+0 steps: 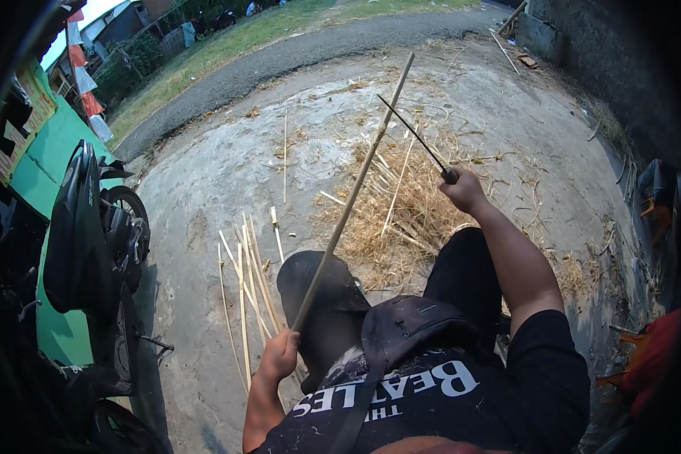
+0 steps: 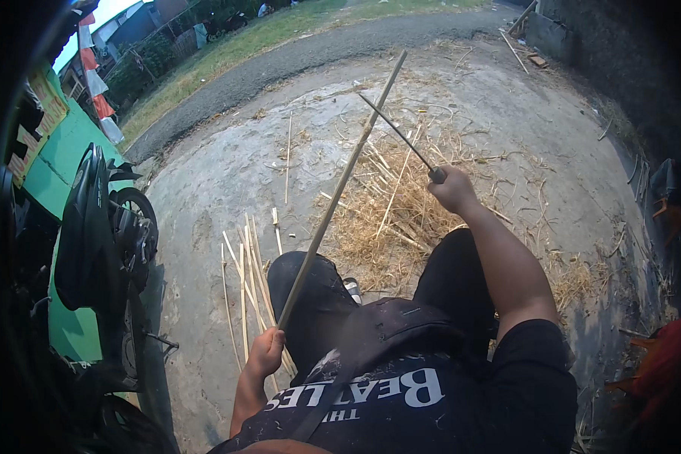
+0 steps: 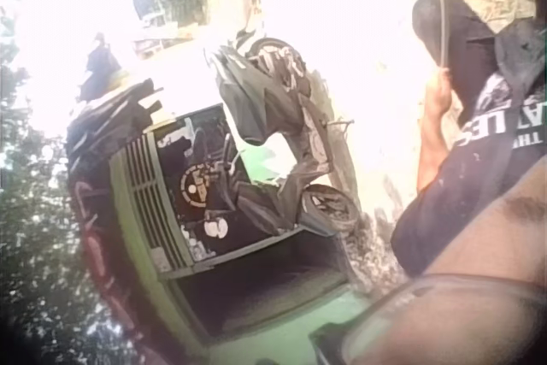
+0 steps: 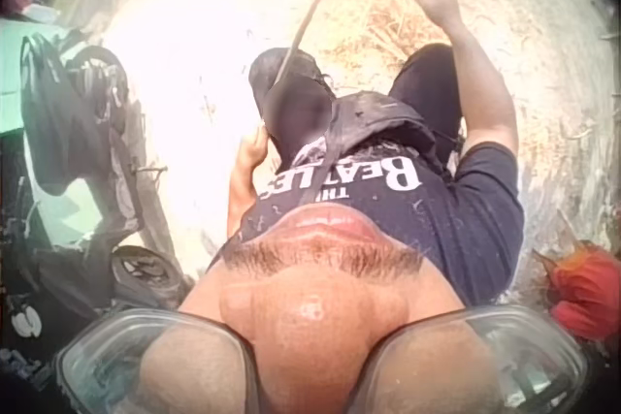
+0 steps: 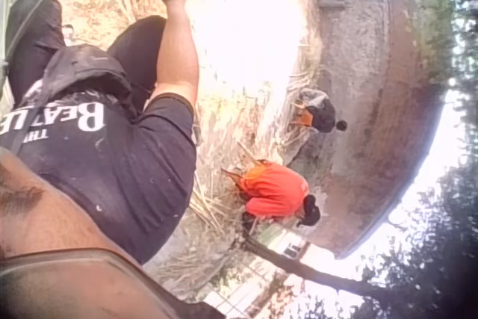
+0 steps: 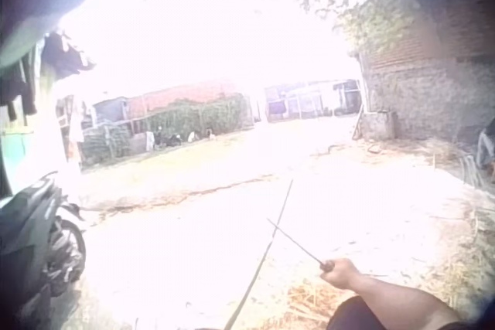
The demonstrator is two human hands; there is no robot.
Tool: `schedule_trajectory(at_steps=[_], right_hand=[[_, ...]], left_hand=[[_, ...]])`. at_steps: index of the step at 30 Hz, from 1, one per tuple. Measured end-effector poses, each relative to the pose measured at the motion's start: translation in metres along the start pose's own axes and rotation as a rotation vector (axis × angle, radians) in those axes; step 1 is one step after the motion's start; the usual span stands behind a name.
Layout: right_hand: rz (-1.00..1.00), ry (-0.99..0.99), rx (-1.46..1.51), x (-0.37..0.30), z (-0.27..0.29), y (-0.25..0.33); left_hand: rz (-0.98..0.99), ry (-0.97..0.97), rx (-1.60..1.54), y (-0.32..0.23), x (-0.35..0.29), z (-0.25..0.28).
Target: The person scrapes bamboo strips along their length with a knife while holding them by hand.
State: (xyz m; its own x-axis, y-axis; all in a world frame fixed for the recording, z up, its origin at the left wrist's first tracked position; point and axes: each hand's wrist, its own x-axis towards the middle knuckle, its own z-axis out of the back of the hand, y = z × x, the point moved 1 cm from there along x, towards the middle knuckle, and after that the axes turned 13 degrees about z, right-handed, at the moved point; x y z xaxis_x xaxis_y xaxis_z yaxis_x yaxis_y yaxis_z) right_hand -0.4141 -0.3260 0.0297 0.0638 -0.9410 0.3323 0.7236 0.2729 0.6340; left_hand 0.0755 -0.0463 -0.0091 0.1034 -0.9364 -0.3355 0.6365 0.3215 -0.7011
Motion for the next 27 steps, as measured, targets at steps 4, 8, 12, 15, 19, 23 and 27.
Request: schedule_trajectory(at_steps=[4,8,12,15,19,23,27], right_hand=[[0.06,0.029,0.103,0.004,-0.008,0.008],[0.162,0.099,0.211,0.014,-0.029,0.034],[0.216,0.224,0.25,0.021,-0.043,0.066],[0.217,0.334,0.166,0.024,-0.054,0.062],[0.213,0.361,0.206,0.013,-0.065,0.053],[0.253,0.386,0.199,0.011,-0.054,0.043],[0.233,0.422,0.217,0.006,-0.043,0.035]], left_hand=[[0.012,-0.007,0.018,-0.005,-0.007,-0.008],[0.026,-0.048,-0.015,0.0,-0.007,-0.014],[0.039,-0.068,0.004,-0.01,-0.006,-0.011],[0.028,-0.083,-0.01,-0.014,-0.005,-0.01],[0.341,-0.104,0.179,-0.06,-0.025,-0.003],[0.372,-0.254,0.347,-0.075,-0.03,-0.012],[0.453,-0.369,0.543,-0.098,-0.042,-0.014]])
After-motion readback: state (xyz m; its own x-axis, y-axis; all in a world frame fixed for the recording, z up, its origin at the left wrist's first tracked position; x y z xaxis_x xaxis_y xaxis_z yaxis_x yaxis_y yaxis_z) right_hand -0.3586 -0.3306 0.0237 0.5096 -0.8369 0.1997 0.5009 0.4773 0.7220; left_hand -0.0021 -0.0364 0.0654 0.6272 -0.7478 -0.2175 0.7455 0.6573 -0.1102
